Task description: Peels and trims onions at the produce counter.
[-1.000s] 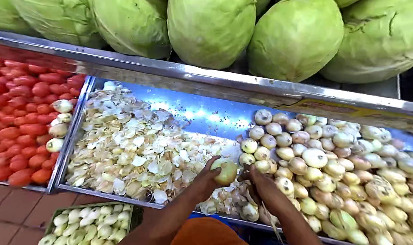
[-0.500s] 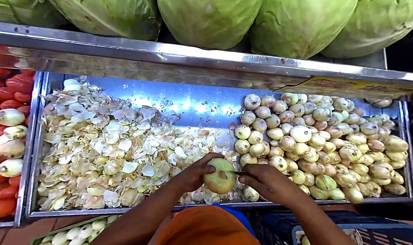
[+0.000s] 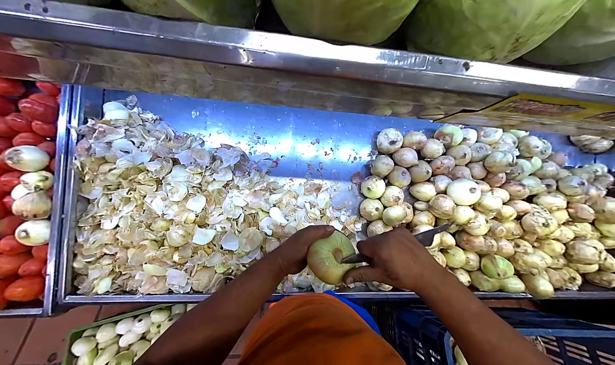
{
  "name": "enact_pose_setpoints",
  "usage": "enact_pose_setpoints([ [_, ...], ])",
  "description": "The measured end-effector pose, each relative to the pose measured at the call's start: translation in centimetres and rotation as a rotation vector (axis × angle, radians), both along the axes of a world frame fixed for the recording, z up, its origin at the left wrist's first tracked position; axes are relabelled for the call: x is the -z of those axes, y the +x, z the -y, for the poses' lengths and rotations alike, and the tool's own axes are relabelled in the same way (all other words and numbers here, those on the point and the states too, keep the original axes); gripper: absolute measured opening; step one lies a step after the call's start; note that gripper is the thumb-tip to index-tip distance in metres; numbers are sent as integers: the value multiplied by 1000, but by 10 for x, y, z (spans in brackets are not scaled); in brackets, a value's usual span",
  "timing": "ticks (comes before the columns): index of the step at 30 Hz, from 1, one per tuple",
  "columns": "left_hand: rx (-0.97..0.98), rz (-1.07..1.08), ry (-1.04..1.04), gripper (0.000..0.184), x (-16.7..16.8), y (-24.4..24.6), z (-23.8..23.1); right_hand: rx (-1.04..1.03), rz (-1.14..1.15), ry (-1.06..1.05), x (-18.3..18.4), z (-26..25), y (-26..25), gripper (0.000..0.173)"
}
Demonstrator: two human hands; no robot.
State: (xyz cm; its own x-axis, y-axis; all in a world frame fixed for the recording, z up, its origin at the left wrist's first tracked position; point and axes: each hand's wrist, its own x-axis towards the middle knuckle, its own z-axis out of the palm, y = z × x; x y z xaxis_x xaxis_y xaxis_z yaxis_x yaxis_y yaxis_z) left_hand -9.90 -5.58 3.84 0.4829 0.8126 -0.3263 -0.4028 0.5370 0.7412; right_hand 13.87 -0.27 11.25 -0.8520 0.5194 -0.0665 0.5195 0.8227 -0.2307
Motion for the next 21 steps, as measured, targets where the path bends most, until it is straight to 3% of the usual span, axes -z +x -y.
enact_pose_setpoints([
  [11,-23,-11,-157,47,2,4,-6,-19,-33,62,15,23,7,72],
  [15,-131,44,-232,48,1,-1,-11,-82,64,-58,19,40,11,75],
  [17,-130,59,-223,49,0,-5,-12,-39,37,-94,19,38,12,69],
  [21,-54,48,-204,48,-6,-5,-13,123,-116,33,8,17,6,67],
])
